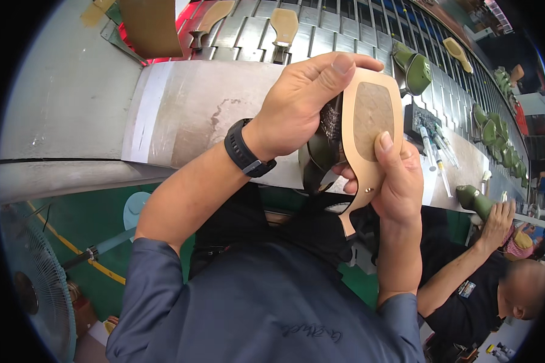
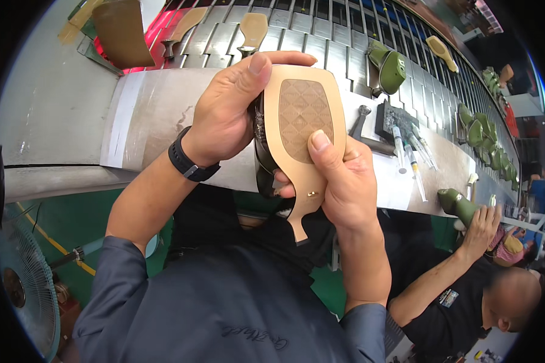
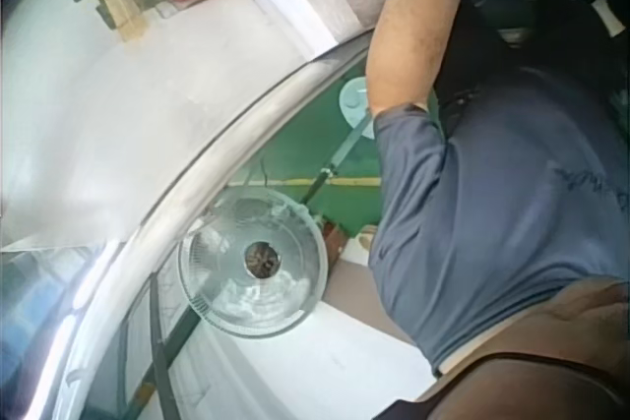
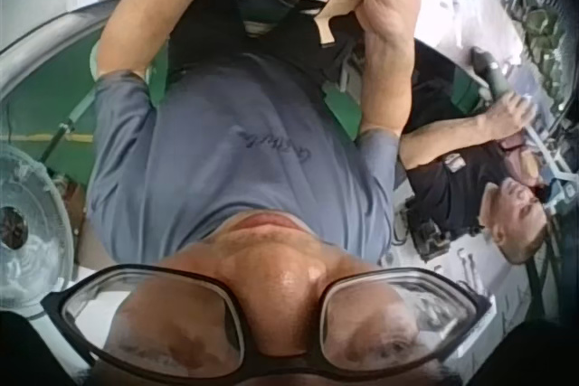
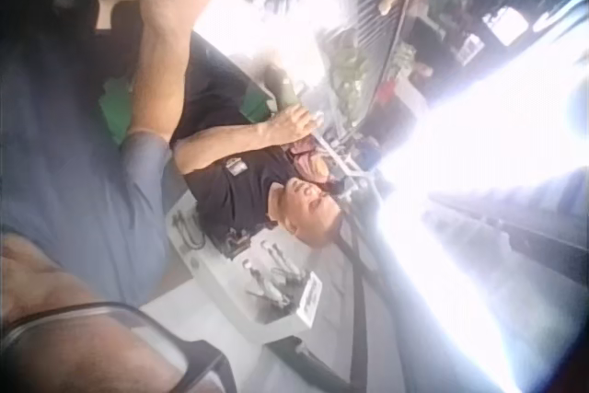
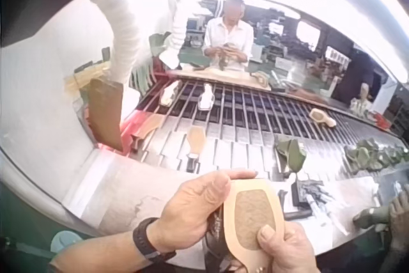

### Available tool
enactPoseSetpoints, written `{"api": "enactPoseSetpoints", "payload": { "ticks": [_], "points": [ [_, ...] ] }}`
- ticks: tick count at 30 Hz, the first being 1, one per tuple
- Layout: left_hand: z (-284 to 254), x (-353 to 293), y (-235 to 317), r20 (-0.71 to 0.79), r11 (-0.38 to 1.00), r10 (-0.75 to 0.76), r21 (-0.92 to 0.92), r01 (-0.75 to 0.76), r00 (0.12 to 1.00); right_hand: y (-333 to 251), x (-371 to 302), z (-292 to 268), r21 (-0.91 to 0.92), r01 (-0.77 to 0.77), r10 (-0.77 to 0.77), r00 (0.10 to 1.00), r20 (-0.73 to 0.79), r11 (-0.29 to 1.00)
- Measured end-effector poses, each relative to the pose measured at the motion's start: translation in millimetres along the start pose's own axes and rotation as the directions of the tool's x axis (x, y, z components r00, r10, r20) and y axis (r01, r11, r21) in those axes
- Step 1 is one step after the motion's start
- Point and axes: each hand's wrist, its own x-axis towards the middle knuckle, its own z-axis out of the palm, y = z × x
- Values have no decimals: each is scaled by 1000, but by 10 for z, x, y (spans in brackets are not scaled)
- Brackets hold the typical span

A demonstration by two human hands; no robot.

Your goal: The person assembles high-heeled shoes by taking shoe uppers on shoe lasts and soles from a conveyor, pressing the soles onto the shoe uppers by hand, and tapping along the edges and heels using a hammer.

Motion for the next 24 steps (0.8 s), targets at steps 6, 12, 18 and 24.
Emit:
{"api": "enactPoseSetpoints", "payload": {
  "ticks": [6, 12, 18, 24],
  "points": [
    [-7, 32, -27, 24, 999, 9, -44, -8, 1000, -2, 17, 16, -73, 42, -46, 997, -57, 996],
    [-45, -116, 52, 106, 984, 71, 156, -87, 992, -10, 8, 8, -164, 46, -61, 994, -88, 985],
    [66, -586, 259, -24, 958, 165, 244, -154, 986, 55, -353, 321, -239, 63, -73, 997, -35, 969],
    [197, -894, 459, -154, 966, 143, 236, -104, 978, 262, -516, 472, -466, 242, -182, 968, 170, 851]
  ]
}}
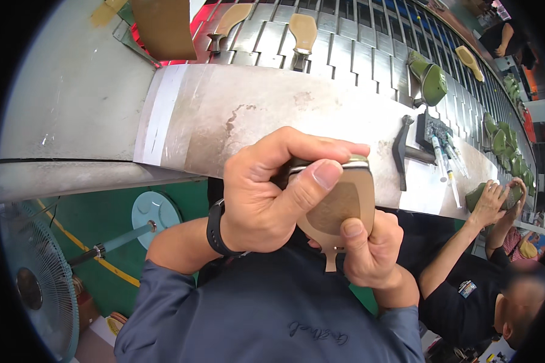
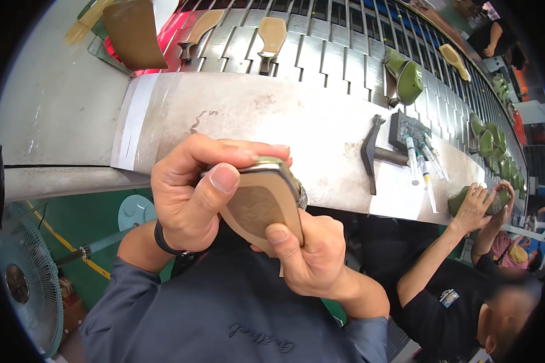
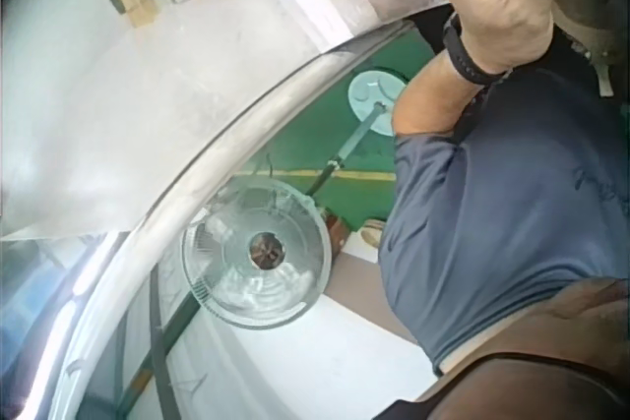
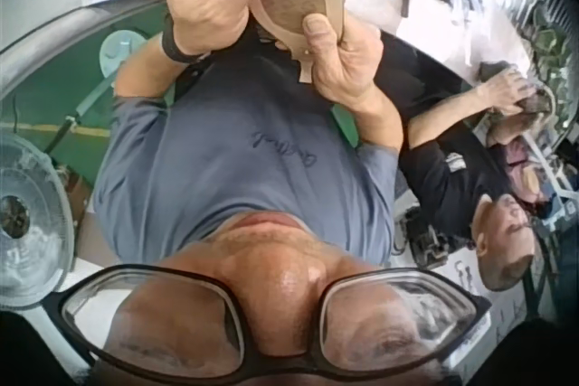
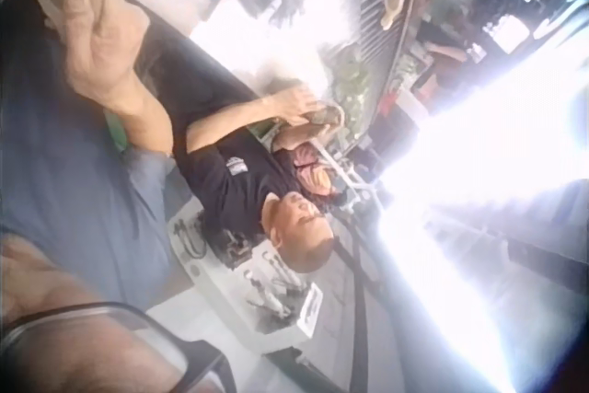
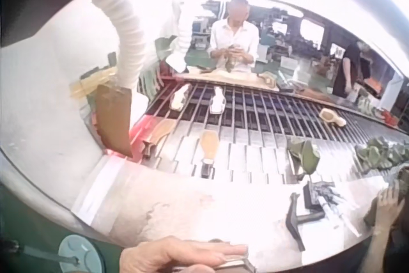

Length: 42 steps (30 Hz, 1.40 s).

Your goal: The person assembles high-heeled shoes by taking shoe uppers on shoe lasts and soles from a conveyor, pressing the soles onto the shoe uppers by hand, and tapping along the edges and heels using a hammer.

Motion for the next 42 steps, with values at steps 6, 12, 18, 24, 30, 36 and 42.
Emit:
{"api": "enactPoseSetpoints", "payload": {
  "ticks": [6, 12, 18, 24, 30, 36, 42],
  "points": [
    [-86, -33, 206, -51, 996, -76, 47, 78, 996, 5, 28, 130, -165, 77, -71, 997, 44, 983],
    [-165, 15, 300, -134, 968, -113, 208, 139, 985, 29, 141, 166, -275, 178, -149, 981, 123, 945],
    [-291, -26, 265, -246, 921, -38, 367, 130, 968, 83, 220, 203, -159, 137, -145, 989, -36, 978],
    [-348, -29, 175, -94, 684, 207, 726, -75, 974, 115, 259, 287, -189, 148, -174, 977, -127, 971],
    [-242, -15, 237, -170, 738, 175, 675, -15, 970, 2, 244, 191, -434, 136, -225, 961, -161, 891],
    [-65, 290, 231, 257, 953, -96, 303, 14, 962, -326, 493, -167, -420, 281, -347, 933, -91, 863],
    [-708, 146, -962, -98, 782, -534, -436, 446, 840, -46, 272, -855, 74, -89, 111, 910, -399, 993]
  ]
}}
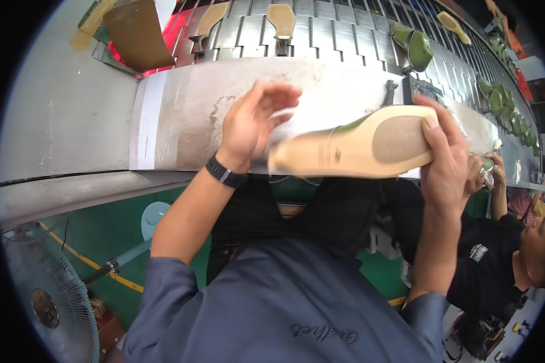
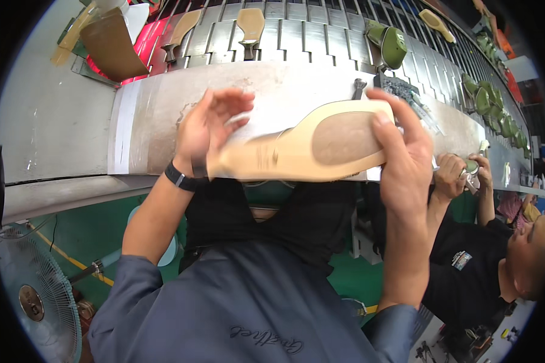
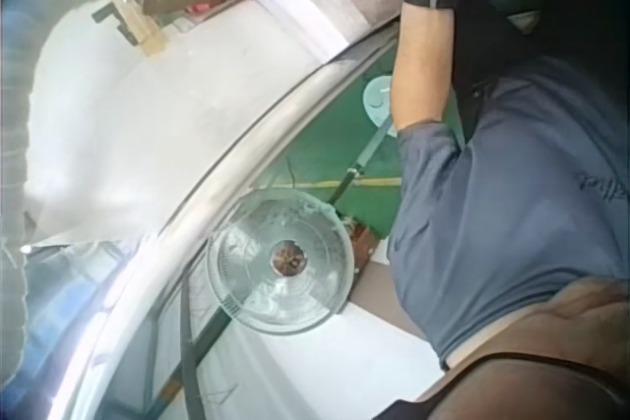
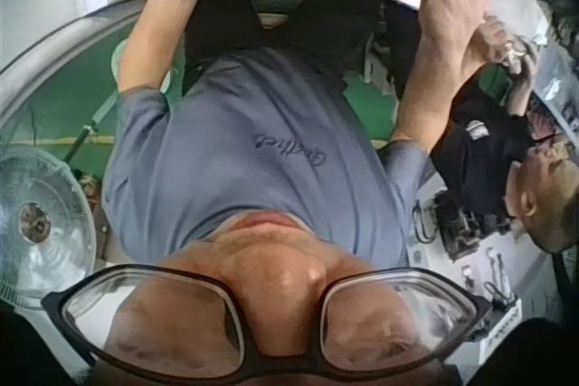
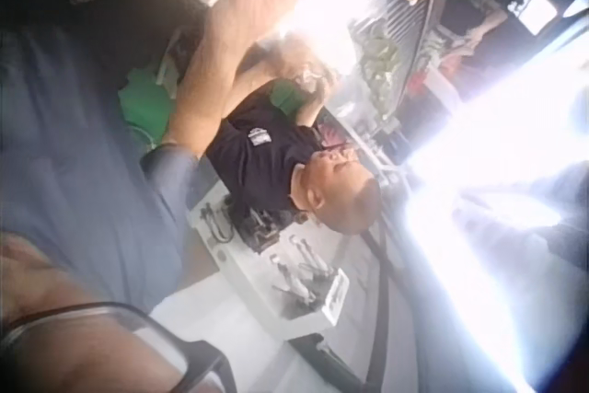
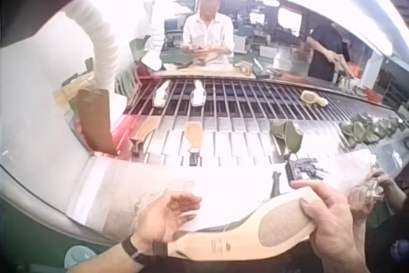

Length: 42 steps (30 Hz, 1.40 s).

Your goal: The person assembles high-heeled shoes by taking shoe uppers on shoe lasts and soles from a conveyor, pressing the soles onto the shoe uppers by hand, and tapping along the edges and heels using a hammer.

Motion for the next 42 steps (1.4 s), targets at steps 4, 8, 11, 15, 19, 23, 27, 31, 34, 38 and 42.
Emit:
{"api": "enactPoseSetpoints", "payload": {
  "ticks": [4, 8, 11, 15, 19, 23, 27, 31, 34, 38, 42],
  "points": [
    [-4, -145, -388, -233, 974, 216, -13, -225, 948, 661, -501, 223, 573, -175, 225, 974, -17, 801],
    [-178, 73, 91, 36, 798, 441, 441, -410, 897, 1063, -712, 525, 301, -338, 315, 941, 122, 892],
    [-222, 105, 216, 253, 697, 377, 557, -452, 891, 956, -488, 665, -97, 36, -26, 994, 108, 995],
    [-59, 89, 158, 310, 558, 420, 653, -512, 853, 296, -31, 917, -337, 351, -283, 930, 233, 874],
    [-107, 65, 141, 283, 664, 417, 554, -502, 864, 147, 137, 1059, -436, 649, -425, 749, 508, 624],
    [-59, 34, 138, 208, 726, 383, 535, -432, 900, 339, 85, 1110, -426, 810, -622, 584, 522, 403],
    [-56, 38, 138, 222, 691, 425, 546, -473, 877, 483, 130, 1224, -420, 838, -692, 532, 489, 347],
    [-81, 46, 132, 250, 656, 446, 562, -504, 860, 578, 169, 1309, -412, 838, -723, 528, 445, 358],
    [-105, 56, 123, 249, 664, 449, 549, -507, 858, 580, 177, 1337, -418, 834, -719, 534, 445, 361],
    [-119, 56, 125, 249, 640, 467, 567, -519, 849, 588, 185, 1348, -423, 829, -711, 542, 448, 365],
    [-166, 117, 73, 291, 600, 526, 539, -591, 799, 602, 200, 1372, -451, 820, -711, 548, 440, 353]
  ]
}}
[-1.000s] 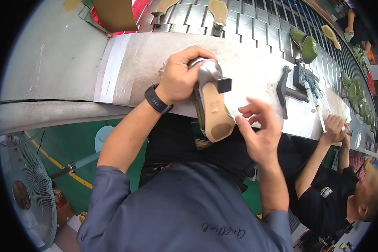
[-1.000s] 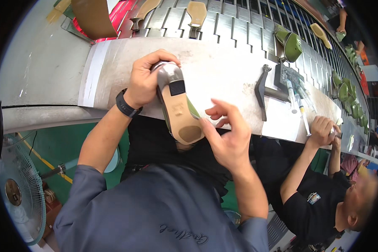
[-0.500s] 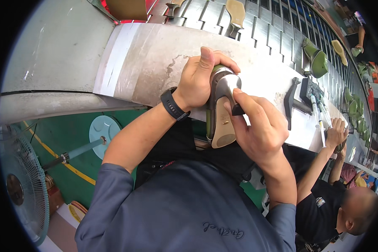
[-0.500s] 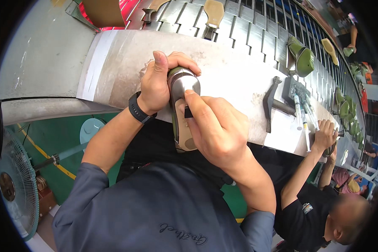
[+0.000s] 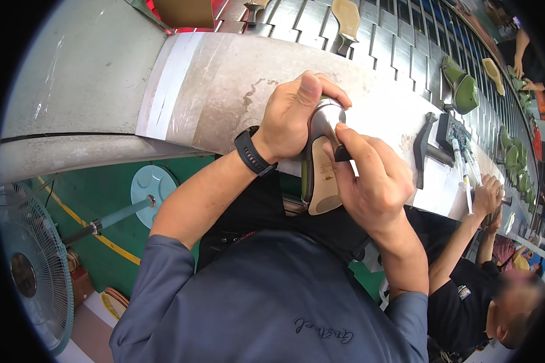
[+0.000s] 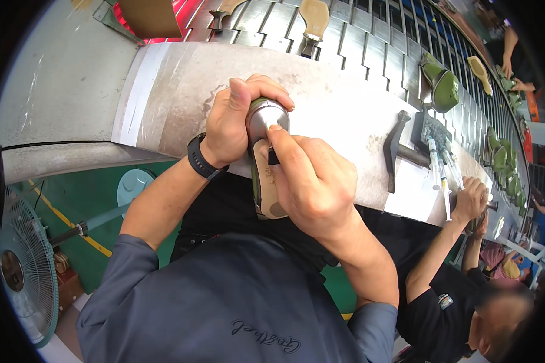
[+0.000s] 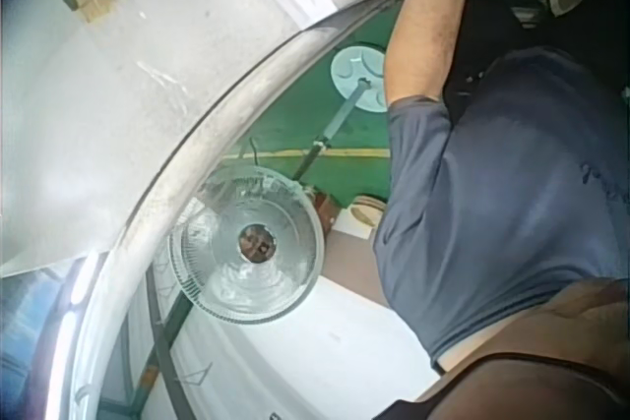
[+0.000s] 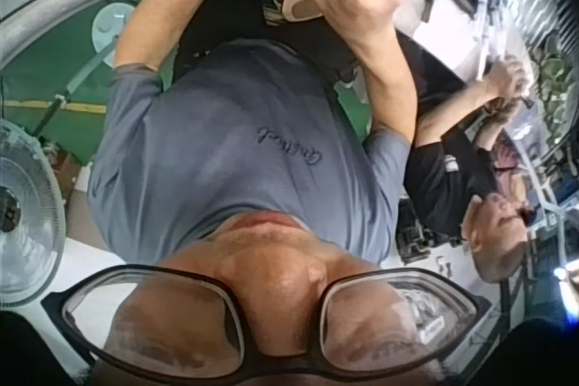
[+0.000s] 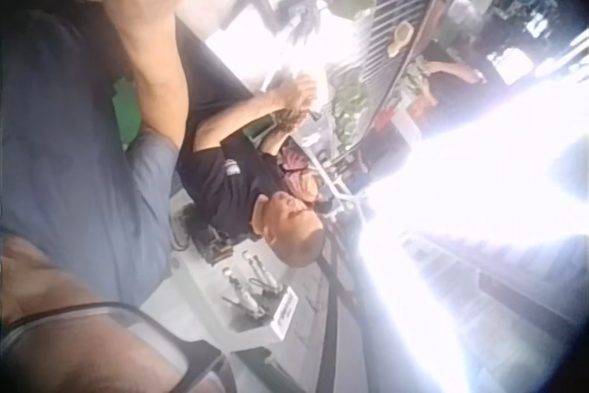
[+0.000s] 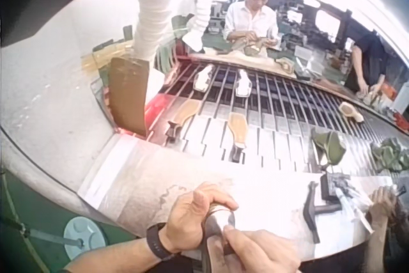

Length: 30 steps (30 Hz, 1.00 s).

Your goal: The person assembles high-heeled shoes by taking shoe uppers on shoe lasts and soles from a conveyor, pressing the soles onto the shoe uppers by hand, and tapping along the edges and heels using a hammer.

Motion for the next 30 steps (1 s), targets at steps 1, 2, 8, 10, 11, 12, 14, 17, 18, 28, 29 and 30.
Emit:
{"api": "enactPoseSetpoints", "payload": {
  "ticks": [1, 2, 8, 10, 11, 12, 14, 17, 18, 28, 29, 30],
  "points": [
    [5, 13, -23, -24, 998, 58, -14, -59, 998, 4, 2, 4, -26, -5, 5, 1000, -7, 1000],
    [-6, 80, -19, -20, 998, 61, -17, -61, 998, 47, 31, 11, -30, -6, 6, 1000, -9, 1000],
    [-87, 474, -145, 62, 969, -245, 32, 244, 967, 437, 178, 179, 92, -278, 280, 960, -15, 956],
    [-43, 483, -169, 57, 959, -279, 57, 276, 959, 463, 116, 94, 141, -438, 433, 899, 68, 888],
    [-16, 501, -151, 56, 949, -309, 83, 304, 950, 509, 59, 61, 261, -629, 596, 777, 201, 732],
    [7, 507, -160, 54, 949, -311, 76, 307, 949, 540, 19, 22, 339, -785, 704, 617, 350, 519],
    [35, 501, -183, -9, 951, -263, 167, 260, 965, 556, -8, -75, 306, -865, 715, 500, 489, 397],
    [31, 491, -201, -38, 954, -248, 163, 251, 968, 520, 5, -78, 277, -882, 645, 469, 603, 382],
    [39, 487, -199, -39, 954, -253, 159, 256, 967, 512, 29, -87, 272, -884, 646, 464, 606, 380],
    [87, 454, -203, -157, 953, -217, 179, 244, 963, 394, 250, -99, 59, -837, 657, 468, 591, 544],
    [86, 450, -194, -165, 952, -214, 187, 244, 963, 381, 256, -94, 56, -835, 657, 470, 589, 547],
    [80, 446, -183, -168, 952, -215, 183, 245, 962, 374, 258, -84, 52, -834, 656, 469, 591, 549]
  ]
}}
